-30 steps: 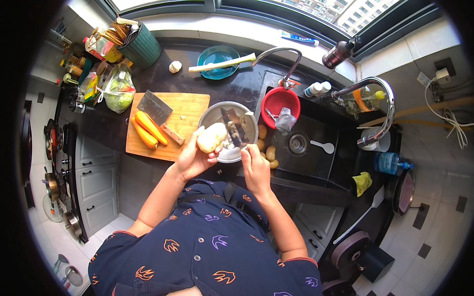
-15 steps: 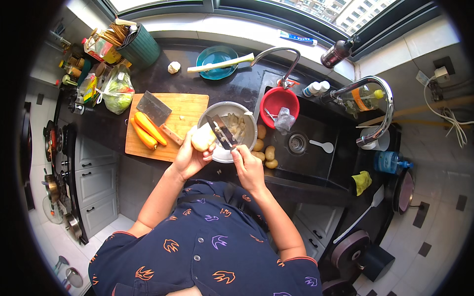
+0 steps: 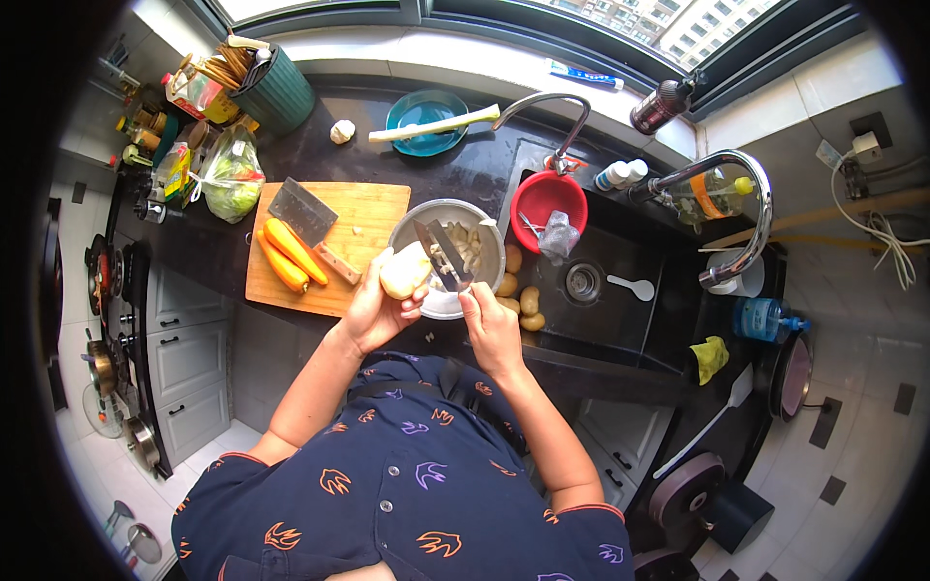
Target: The person peels two potatoes using a vegetable peeler over a metal bowl. The person holds the potato in the left hand and uses the peeler in the right hand to remove the skin, letting the peels fall into the bowl. The peeled potatoes are placed on a wooden cutting board.
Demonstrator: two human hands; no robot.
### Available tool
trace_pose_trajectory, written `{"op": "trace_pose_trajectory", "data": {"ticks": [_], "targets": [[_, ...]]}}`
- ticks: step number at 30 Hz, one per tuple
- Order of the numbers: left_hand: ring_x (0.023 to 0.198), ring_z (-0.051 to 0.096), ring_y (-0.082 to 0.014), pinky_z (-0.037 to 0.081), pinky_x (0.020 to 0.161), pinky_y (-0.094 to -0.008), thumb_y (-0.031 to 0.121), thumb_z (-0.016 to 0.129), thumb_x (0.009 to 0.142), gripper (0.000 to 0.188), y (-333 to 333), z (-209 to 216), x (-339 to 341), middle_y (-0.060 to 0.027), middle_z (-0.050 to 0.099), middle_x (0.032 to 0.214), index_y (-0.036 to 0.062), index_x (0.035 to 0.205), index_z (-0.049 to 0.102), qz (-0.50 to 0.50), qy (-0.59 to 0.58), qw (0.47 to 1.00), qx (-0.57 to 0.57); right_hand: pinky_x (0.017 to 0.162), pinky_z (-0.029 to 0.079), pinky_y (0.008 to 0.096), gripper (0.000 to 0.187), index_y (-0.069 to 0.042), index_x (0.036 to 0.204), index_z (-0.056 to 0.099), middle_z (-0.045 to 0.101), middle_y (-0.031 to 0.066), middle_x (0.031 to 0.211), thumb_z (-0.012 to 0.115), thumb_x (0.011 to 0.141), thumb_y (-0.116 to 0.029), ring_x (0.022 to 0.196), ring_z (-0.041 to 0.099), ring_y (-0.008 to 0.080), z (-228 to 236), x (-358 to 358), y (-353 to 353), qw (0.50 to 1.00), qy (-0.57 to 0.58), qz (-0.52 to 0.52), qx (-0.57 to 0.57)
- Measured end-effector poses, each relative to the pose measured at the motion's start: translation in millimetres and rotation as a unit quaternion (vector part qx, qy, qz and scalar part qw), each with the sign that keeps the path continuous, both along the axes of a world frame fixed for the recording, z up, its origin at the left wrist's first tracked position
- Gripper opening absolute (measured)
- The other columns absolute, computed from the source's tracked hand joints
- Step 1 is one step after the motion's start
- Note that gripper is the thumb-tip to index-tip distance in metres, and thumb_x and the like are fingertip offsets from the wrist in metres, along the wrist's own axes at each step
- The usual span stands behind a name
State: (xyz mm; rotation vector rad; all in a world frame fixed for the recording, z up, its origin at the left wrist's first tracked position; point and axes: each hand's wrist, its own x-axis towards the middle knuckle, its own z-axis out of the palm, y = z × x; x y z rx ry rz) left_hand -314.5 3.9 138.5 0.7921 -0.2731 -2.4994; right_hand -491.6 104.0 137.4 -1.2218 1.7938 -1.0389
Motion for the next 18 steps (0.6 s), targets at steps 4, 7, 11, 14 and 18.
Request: {"op": "trace_pose_trajectory", "data": {"ticks": [4, 7, 11, 14, 18], "targets": [[0.064, 0.046, -0.0099, 0.042, 0.057, -0.0225, 0.056, 0.035, 0.103, 0.054, 0, -6, 4, -0.0069, 0.054, 0.083, 0.0063, 0.119, 0.052, 0.001, 0.001, 1.000, -0.016, 0.056, 0.046, 0.0374, 0.021, -0.004, 0.097, 0.055, 0.057, 0.0169, 0.067, 0.057, 0.102, -0.025, 0.061, 0.061, 0.0351, -1, 0, 2, 1.000, -0.009, 0.021, 0.011], [0.063, 0.045, -0.0096, 0.041, 0.056, -0.0222, 0.056, 0.035, 0.103, 0.053, -3, -5, 5, -0.0061, 0.053, 0.083, 0.0076, 0.117, 0.052, -0.005, -0.025, 1.000, -0.016, 0.057, 0.046, 0.0372, 0.020, -0.004, 0.099, 0.057, 0.057, 0.0178, 0.068, 0.057, 0.101, -0.024, 0.062, 0.061, 0.0368, -6, 0, 1, 0.999, -0.001, 0.044, -0.005], [0.063, 0.044, -0.0097, 0.041, 0.056, -0.0220, 0.055, 0.034, 0.103, 0.052, -3, -4, 7, -0.0055, 0.052, 0.082, 0.0084, 0.117, 0.052, -0.017, 0.002, 1.000, 0.011, 0.057, 0.046, 0.0366, 0.020, -0.005, 0.102, 0.058, 0.058, 0.0183, 0.069, 0.057, 0.101, -0.024, 0.062, 0.061, 0.0359, 3, 4, -1, 0.998, -0.004, 0.052, -0.024], [0.064, 0.043, -0.0098, 0.041, 0.057, -0.0222, 0.055, 0.034, 0.104, 0.052, 0, 3, -2, -0.0056, 0.051, 0.082, 0.0076, 0.117, 0.052, -0.008, 0.007, 1.000, 0.011, 0.056, 0.046, 0.0371, 0.021, -0.004, 0.100, 0.059, 0.058, 0.0173, 0.068, 0.057, 0.102, -0.025, 0.060, 0.061, 0.0323, 5, -1, -2, 1.000, -0.018, 0.018, -0.008], [0.065, 0.044, -0.0101, 0.041, 0.057, -0.0222, 0.055, 0.033, 0.104, 0.054, -1, 4, -4, -0.0059, 0.050, 0.082, 0.0060, 0.119, 0.051, -0.024, 0.049, 0.998, 0.036, 0.055, 0.045, 0.0377, 0.022, -0.004, 0.100, 0.059, 0.057, 0.0172, 0.067, 0.056, 0.102, -0.026, 0.059, 0.060, 0.0326, -1, -8, -4, 0.998, 0.023, -0.023, -0.048]]}}
